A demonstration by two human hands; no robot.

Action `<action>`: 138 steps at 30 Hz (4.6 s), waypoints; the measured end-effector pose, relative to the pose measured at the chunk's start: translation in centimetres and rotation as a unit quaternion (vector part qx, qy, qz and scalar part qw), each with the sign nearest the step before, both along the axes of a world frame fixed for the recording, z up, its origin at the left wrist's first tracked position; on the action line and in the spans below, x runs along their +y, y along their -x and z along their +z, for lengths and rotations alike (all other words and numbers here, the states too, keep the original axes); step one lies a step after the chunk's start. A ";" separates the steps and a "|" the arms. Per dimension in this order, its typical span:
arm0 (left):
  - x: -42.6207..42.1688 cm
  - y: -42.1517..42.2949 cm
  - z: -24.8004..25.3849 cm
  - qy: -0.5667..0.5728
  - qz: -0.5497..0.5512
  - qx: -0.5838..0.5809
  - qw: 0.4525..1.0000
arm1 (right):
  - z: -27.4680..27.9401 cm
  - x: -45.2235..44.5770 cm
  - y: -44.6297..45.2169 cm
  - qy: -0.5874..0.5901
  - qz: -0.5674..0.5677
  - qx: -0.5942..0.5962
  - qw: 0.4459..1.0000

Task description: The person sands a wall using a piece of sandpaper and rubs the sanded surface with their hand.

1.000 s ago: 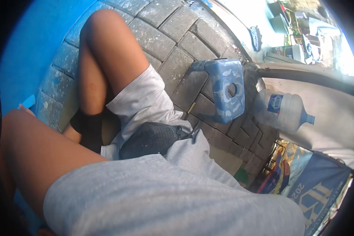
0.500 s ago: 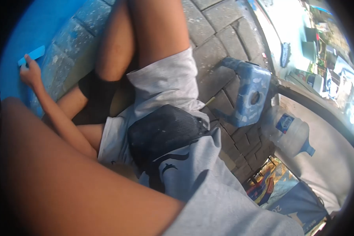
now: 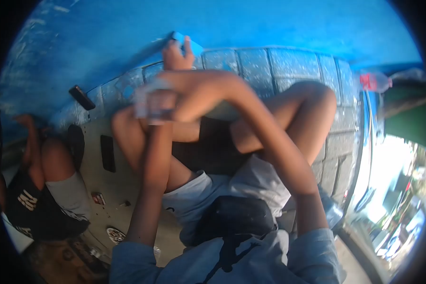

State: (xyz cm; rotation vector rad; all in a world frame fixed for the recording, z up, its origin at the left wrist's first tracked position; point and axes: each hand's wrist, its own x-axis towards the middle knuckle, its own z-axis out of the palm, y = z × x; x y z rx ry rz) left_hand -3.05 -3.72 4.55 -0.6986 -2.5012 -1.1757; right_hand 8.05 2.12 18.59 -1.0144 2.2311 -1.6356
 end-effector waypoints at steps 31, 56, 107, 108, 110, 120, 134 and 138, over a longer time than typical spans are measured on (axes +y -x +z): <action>0.4 -0.5 4.7 -0.002 -0.123 0.057 0.991 | -17.5 9.0 -5.0 -0.434 -0.231 -0.204 0.847; 0.5 -0.4 0.9 0.022 -0.121 0.045 0.991 | -16.4 8.7 -4.5 -0.419 -0.230 -0.246 0.843; -0.4 0.6 1.2 -0.043 -0.120 0.028 0.991 | -13.7 8.4 -3.2 0.025 -0.314 -0.553 0.771; -0.5 0.6 1.2 -0.044 -0.119 0.028 0.992 | -13.4 8.6 -3.2 0.033 -0.311 -0.558 0.769; -0.4 0.5 1.3 -0.042 -0.116 0.039 0.992 | -13.2 8.7 -3.1 0.040 -0.310 -0.563 0.765; -0.3 1.0 1.0 -0.043 -0.131 0.038 0.990 | -12.9 8.5 -3.8 -0.051 -0.338 -0.442 0.829; -0.4 0.6 1.7 -0.068 -0.142 0.030 0.987 | -12.2 8.2 -3.8 -0.023 -0.289 -0.270 0.918; -0.5 1.0 1.6 -0.037 -0.142 0.033 0.989 | -11.5 8.5 -4.1 0.204 -0.159 -0.281 0.924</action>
